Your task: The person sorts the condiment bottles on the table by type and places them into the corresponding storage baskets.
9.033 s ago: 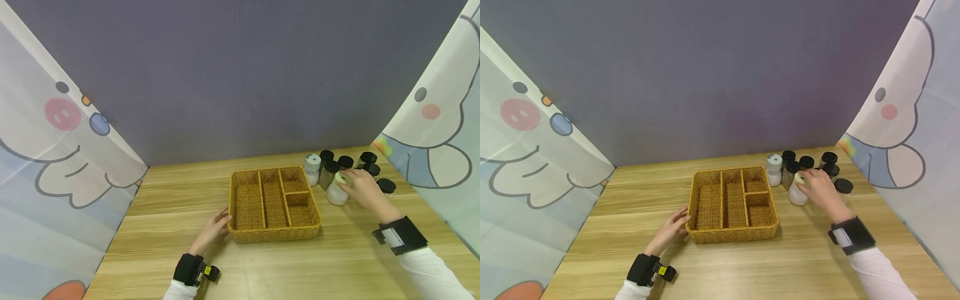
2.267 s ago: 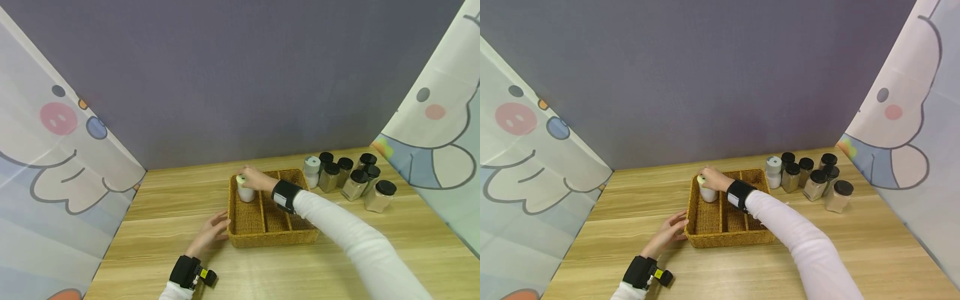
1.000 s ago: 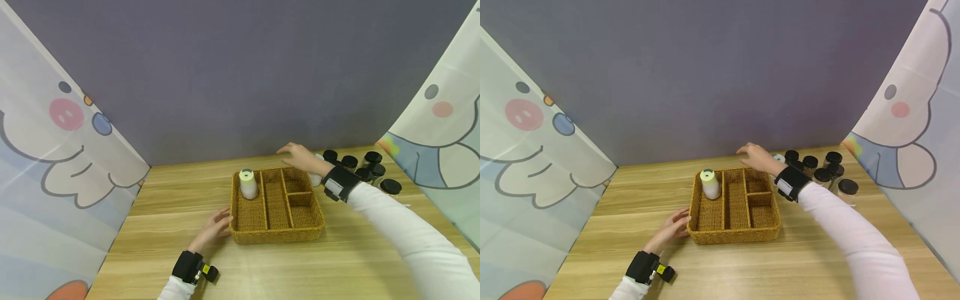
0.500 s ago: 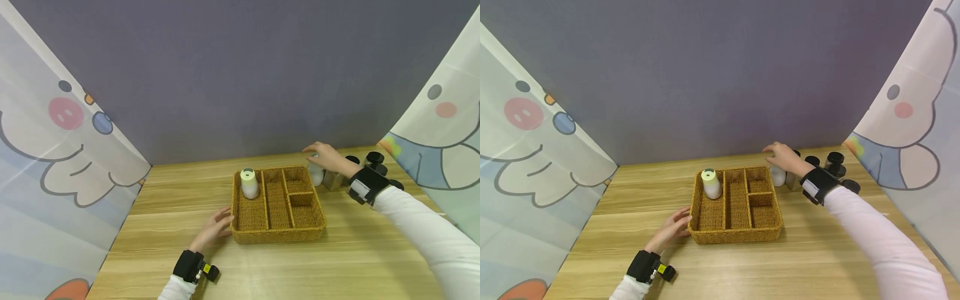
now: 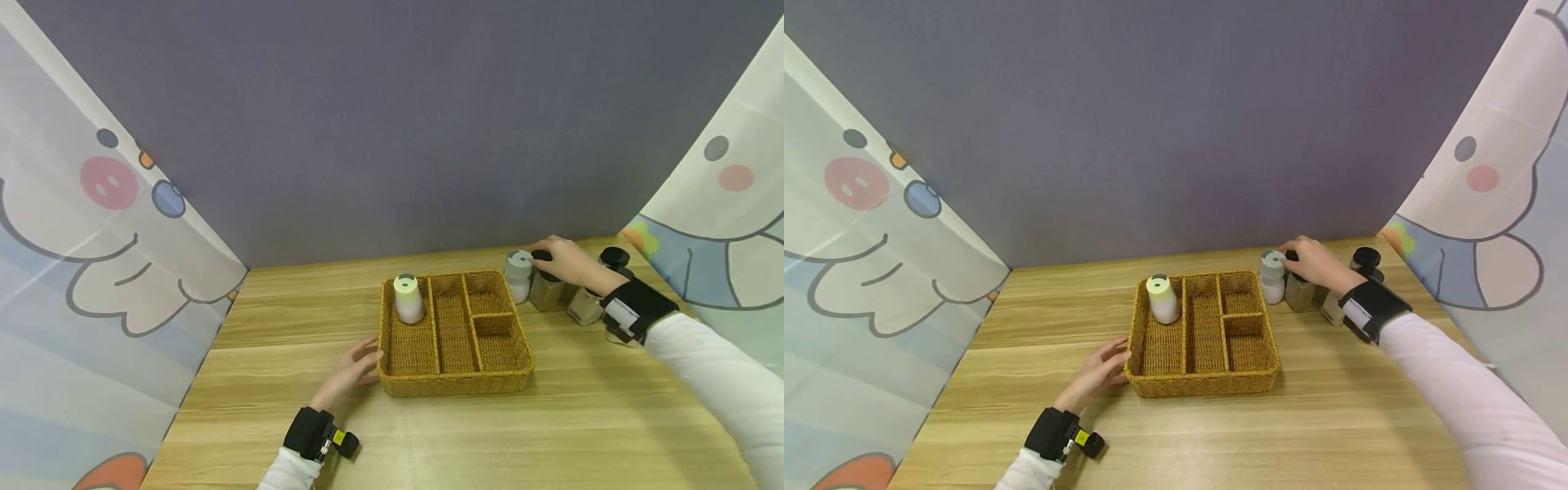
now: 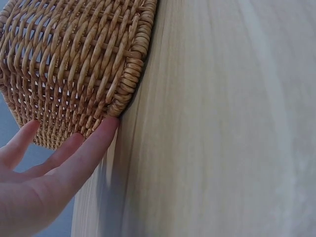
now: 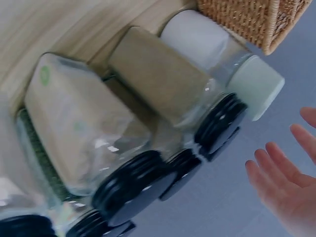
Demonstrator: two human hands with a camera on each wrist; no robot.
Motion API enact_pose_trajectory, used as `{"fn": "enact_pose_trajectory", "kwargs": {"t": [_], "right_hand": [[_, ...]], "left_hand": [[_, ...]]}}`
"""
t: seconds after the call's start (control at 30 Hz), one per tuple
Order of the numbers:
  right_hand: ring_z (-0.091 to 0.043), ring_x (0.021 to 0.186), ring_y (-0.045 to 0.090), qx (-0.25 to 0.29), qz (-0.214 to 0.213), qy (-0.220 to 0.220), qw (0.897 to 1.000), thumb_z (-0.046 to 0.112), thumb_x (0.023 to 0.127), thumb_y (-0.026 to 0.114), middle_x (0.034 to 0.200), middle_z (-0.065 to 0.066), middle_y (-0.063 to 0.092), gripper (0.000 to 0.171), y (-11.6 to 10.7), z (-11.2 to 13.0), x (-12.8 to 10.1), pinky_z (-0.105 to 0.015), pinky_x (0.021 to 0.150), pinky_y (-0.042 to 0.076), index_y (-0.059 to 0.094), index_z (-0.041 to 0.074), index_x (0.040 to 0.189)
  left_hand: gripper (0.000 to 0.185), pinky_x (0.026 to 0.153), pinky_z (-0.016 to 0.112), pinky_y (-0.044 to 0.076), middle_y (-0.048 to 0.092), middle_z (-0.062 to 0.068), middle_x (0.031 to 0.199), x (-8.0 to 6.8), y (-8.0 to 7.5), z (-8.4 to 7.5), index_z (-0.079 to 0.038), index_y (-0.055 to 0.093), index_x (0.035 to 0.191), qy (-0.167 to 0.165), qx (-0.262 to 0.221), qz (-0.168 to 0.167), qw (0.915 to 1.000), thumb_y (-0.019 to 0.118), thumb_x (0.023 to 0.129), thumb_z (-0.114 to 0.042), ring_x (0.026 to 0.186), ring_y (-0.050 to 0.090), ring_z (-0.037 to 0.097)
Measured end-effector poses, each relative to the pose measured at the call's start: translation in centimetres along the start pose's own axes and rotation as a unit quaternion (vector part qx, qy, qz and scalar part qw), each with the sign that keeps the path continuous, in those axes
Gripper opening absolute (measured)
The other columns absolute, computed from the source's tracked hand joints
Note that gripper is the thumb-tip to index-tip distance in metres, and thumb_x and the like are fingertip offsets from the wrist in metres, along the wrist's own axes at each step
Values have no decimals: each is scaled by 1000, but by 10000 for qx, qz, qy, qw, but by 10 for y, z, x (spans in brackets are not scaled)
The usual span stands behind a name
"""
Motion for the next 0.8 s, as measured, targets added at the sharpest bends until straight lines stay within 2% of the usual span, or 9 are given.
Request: {"fn": "enact_pose_trajectory", "kwargs": {"t": [0.2, 0.6, 0.8], "right_hand": [[-45, 99, 46, -53, 176, 242, 9995, 7, 86, 54, 112, -34, 45, 35, 1, -10, -8, -51, 74, 43, 50, -10, 116], [-42, 91, 51, -162, 154, 144, 9996, 8, 83, 57, 104, -32, 52, 35, 6, -16, -17, -49, 70, 45, 54, -11, 111], [-41, 89, 54, -335, 160, 47, 9993, 7, 81, 59, 104, -32, 54, 34, 8, -14, -17, -41, 65, 45, 55, -12, 109]], "left_hand": [[64, 87, 44, 45, 28, 30, 134, -1, 0, 0, -1, 22, 138, -1, -21, -3, 10000, 54, 88, -24, 119, 36, 41], [63, 87, 44, 45, 28, 30, 134, -4, 2, -3, -1, 22, 138, 30, 14, 15, 10000, 54, 89, -24, 118, 38, 40], [63, 87, 44, 45, 28, 30, 134, -4, 2, -3, -1, 21, 138, 43, 6, 20, 10000, 54, 89, -23, 118, 37, 40]]}}
Point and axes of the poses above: each hand's wrist, its own x-axis towards the middle knuckle, its own y-axis out of the palm, z = x × y, the point moved 5 cm from there along x, towards the middle knuckle
